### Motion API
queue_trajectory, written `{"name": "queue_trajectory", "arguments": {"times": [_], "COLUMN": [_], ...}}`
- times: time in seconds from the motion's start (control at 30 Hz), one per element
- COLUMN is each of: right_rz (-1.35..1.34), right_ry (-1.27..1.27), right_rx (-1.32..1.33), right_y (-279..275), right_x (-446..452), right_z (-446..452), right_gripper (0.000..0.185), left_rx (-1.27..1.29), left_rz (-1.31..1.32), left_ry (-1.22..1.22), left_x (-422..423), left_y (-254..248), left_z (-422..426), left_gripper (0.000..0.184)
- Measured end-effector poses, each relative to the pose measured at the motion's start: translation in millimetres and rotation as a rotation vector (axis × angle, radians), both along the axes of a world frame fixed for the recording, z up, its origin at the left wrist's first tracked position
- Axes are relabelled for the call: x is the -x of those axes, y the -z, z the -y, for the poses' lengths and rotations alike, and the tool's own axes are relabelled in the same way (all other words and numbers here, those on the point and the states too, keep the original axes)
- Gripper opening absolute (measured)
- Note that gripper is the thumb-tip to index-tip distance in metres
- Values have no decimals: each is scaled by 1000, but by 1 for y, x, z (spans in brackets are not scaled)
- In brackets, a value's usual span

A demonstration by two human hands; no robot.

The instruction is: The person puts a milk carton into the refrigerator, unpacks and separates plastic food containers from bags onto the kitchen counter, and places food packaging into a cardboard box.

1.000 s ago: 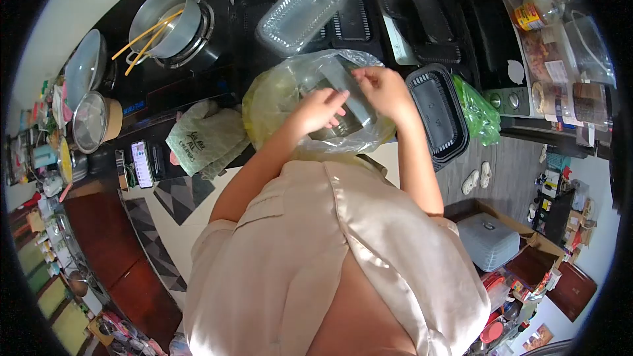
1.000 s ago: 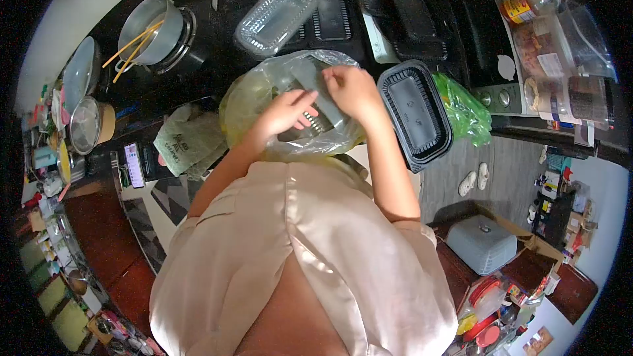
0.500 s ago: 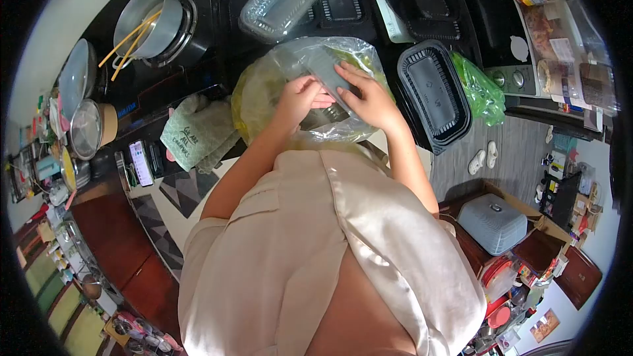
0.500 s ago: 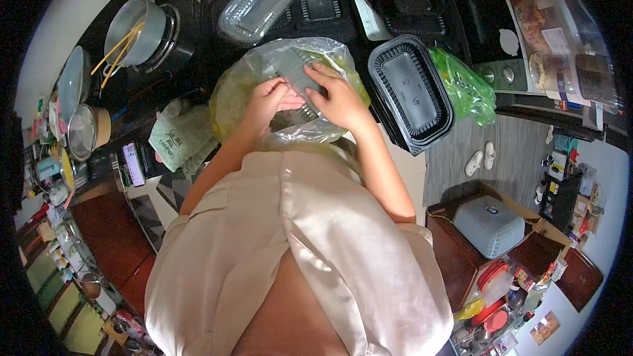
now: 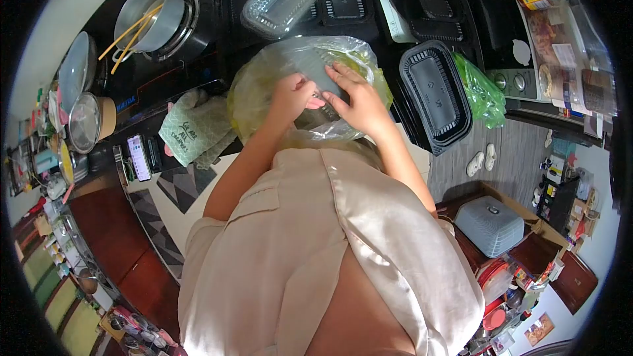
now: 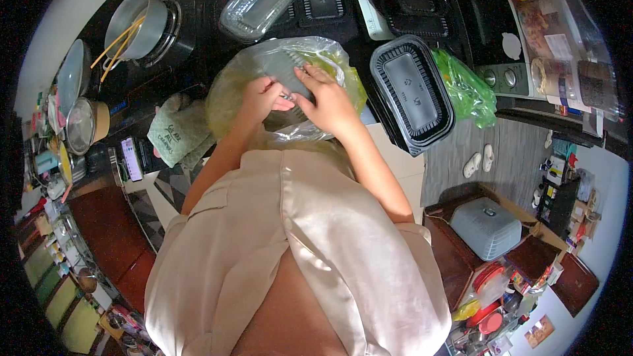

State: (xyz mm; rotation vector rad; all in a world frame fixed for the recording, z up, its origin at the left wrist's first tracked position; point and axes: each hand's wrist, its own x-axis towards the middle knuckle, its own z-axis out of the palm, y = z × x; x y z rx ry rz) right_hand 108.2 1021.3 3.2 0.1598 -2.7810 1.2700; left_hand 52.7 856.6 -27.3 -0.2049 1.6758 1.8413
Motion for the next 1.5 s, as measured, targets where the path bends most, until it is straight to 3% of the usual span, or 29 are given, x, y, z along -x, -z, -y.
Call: {"name": "queue_trajectory", "arguments": {"times": [0.27, 0.47, 0.53, 0.57, 0.6, 0.63, 0.67, 0.7, 0.77, 1.03, 1.2, 1.33, 1.4, 1.5], "right_rz": [15, 14, -19, 155, 149, 55, -39, -48, -236, -302, -273, -354, -159, -48], "right_ry": [118, 25, 80, 68, 61, -21, -100, -104, -68, 72, 103, 103, 164, 288], "right_rx": [-75, 1, 403, 691, 690, 679, 665, 660, 316, 270, 441, 356, 808, 1060], "right_y": [-4, -22, -42, -54, -65, -76, -86, -96, -110, -118, -109, -106, -103, -98], "right_x": [1, 8, 12, 10, 9, 8, 7, 8, 10, 8, 4, 5, 9, 13], "right_z": [-5, -14, -11, -10, -8, -6, -4, -1, 5, 2, 3, -1, -4, -17], "right_gripper": [38, 33, 33, 49, 49, 62, 75, 75, 93, 88, 86, 83, 78, 71], "left_rx": [68, -161, -176, -175, -207, -241, -245, -272, -305, -231, -167, -149, -230, -294], "left_rz": [-25, 101, -196, -202, -292, -384, -392, -374, -364, -443, -487, -510, -464, -509], "left_ry": [87, 39, 54, 47, 44, 43, 42, 31, 20, 117, 130, 143, 85, 12], "left_x": [-8, -19, -27, -27, -27, -27, -24, -18, -11, 8, 12, 14, 15, 26], "left_y": [-38, -111, -132, -137, -142, -147, -153, -159, -165, -167, -167, -167, -177, -172], "left_z": [34, 63, 51, 47, 43, 39, 37, 33, 28, 23, 19, 18, 19, 25], "left_gripper": [23, 25, 26, 26, 26, 25, 25, 24, 24, 16, 15, 15, 16, 18]}}
